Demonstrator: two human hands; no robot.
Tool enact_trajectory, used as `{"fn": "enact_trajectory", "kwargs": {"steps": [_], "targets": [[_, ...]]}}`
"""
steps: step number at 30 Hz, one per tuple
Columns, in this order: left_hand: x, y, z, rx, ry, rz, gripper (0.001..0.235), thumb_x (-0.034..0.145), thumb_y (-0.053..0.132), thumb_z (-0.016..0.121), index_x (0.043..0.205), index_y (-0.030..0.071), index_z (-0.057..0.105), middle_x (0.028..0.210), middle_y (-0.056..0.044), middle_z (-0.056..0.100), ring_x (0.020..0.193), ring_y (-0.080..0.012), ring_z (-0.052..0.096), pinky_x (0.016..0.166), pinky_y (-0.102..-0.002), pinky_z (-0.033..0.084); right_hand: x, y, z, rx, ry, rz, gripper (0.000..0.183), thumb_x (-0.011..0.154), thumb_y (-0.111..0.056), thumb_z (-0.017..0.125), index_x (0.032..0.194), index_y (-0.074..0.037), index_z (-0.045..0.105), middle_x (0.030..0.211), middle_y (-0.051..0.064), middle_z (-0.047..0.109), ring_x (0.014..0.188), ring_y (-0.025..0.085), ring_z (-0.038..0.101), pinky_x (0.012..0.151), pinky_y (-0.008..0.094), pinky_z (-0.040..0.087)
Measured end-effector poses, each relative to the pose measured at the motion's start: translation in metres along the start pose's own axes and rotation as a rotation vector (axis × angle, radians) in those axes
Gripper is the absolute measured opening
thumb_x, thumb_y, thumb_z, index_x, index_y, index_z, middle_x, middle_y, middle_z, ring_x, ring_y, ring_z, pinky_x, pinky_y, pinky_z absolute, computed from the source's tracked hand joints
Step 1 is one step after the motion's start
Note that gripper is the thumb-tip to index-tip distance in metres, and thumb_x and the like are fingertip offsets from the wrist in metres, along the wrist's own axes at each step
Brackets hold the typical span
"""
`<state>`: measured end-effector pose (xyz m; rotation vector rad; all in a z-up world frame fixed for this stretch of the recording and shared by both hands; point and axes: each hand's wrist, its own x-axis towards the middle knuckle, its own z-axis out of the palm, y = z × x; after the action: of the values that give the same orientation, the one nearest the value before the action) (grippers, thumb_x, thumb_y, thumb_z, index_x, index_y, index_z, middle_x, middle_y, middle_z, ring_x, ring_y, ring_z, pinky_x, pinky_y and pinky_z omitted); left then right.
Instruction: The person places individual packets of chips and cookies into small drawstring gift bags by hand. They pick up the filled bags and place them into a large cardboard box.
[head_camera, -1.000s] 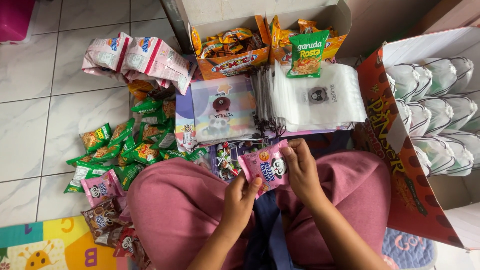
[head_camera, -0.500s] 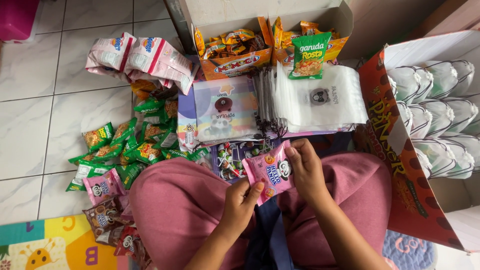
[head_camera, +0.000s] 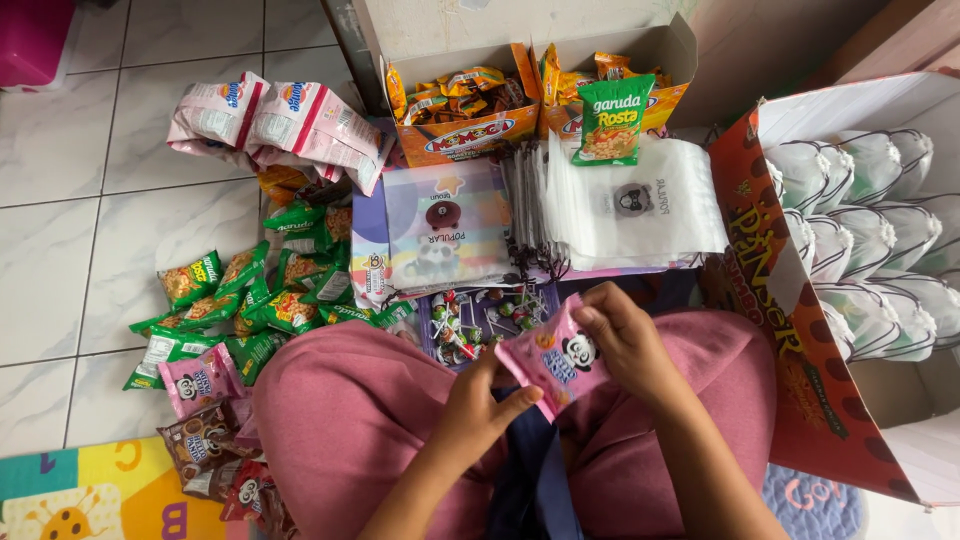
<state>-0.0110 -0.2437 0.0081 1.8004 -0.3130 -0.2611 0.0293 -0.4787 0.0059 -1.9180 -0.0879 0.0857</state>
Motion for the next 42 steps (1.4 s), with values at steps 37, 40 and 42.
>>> {"fn": "enact_trajectory", "kwargs": {"steps": [37, 40, 42], "targets": [[0.045, 0.016, -0.003, -0.442, 0.08, -0.235, 0.057, 0.085, 0.033, 0.082, 0.133, 0.007, 0.067, 0.117, -0.017, 0.075, 0.111, -0.0213, 0.069, 0.098, -0.038, 0.055, 0.021, -0.014, -0.025, -0.184, -0.364, 0.16, 0.048, 0.079, -0.026, 0.085, 0.121, -0.008, 0.071, 0.096, 0.018, 0.077, 0.094, 0.026, 0.072, 0.088, 0.044, 0.055], [0.05, 0.017, -0.007, -0.312, 0.065, -0.23, 0.067, 0.082, 0.036, 0.084, 0.135, 0.001, 0.062, 0.119, -0.024, 0.072, 0.112, -0.0308, 0.07, 0.097, -0.042, 0.057, 0.025, -0.036, -0.026, -0.202, -0.431, 0.172, 0.046, 0.078, -0.023, 0.086, 0.118, -0.006, 0.073, 0.094, 0.019, 0.077, 0.087, 0.03, 0.074, 0.082, 0.043, 0.058], [0.054, 0.019, -0.003, -0.231, 0.114, -0.213, 0.031, 0.088, 0.028, 0.08, 0.113, 0.01, 0.077, 0.09, -0.009, 0.08, 0.088, -0.0165, 0.077, 0.08, -0.031, 0.061, 0.029, -0.043, -0.026, -0.245, -0.44, 0.137, 0.044, 0.078, -0.019, 0.085, 0.117, -0.003, 0.071, 0.093, 0.02, 0.074, 0.085, 0.034, 0.074, 0.079, 0.044, 0.058]]}}
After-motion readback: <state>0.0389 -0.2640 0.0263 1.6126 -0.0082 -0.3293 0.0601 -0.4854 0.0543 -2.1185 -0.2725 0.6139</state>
